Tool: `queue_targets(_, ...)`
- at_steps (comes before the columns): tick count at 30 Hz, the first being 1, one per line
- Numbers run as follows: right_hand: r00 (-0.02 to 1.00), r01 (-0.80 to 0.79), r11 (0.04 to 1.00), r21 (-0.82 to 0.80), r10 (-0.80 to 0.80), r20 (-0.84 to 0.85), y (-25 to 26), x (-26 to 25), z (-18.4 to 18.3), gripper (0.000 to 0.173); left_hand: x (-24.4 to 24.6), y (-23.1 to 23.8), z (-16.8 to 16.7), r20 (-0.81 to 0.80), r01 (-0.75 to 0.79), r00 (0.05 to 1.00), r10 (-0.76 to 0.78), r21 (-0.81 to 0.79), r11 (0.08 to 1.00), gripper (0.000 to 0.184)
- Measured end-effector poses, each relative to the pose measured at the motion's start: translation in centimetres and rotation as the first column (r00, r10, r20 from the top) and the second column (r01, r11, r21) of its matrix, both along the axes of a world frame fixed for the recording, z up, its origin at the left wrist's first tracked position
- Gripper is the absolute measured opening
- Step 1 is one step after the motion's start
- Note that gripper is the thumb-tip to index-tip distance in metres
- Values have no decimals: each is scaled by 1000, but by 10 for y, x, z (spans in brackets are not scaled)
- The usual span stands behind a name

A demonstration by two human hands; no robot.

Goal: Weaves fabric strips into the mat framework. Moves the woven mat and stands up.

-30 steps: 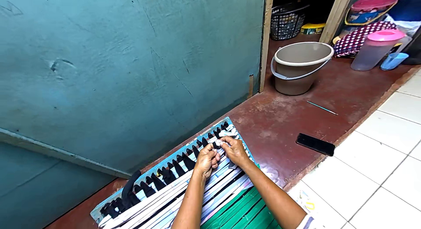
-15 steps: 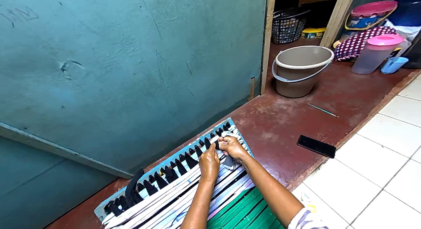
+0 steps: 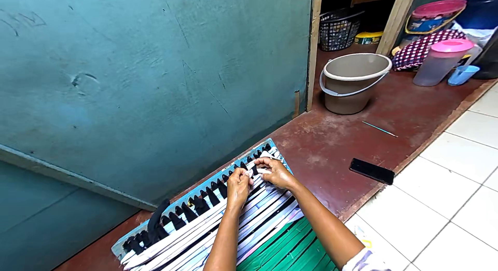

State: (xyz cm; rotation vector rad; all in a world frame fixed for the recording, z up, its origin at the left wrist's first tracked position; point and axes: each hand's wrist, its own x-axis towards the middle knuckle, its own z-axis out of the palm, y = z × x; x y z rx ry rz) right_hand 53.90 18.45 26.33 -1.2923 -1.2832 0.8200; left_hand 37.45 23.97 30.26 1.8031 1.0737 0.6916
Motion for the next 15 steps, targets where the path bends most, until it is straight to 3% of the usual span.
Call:
queue_targets(5,963,54,998,27,-59,264,-6,9,4,45,-50,-17,10,182,-86,981,64,118,989,13)
queue_targets(9,923,86,963,257,-174,344,-5,2,-1,32,-100,-27,3,355,-59,935,-6,172,983,10)
queue_targets(12,884,56,919,390,-227,408,2,-2,-4,28,-136,-33,-2,580,-27,814,-22,76,997,6)
queue_targets(15,841,53,908,417,-266,472,10,-3,-3,29,-176,-39,5,715,-48,699,-8,57,997,7)
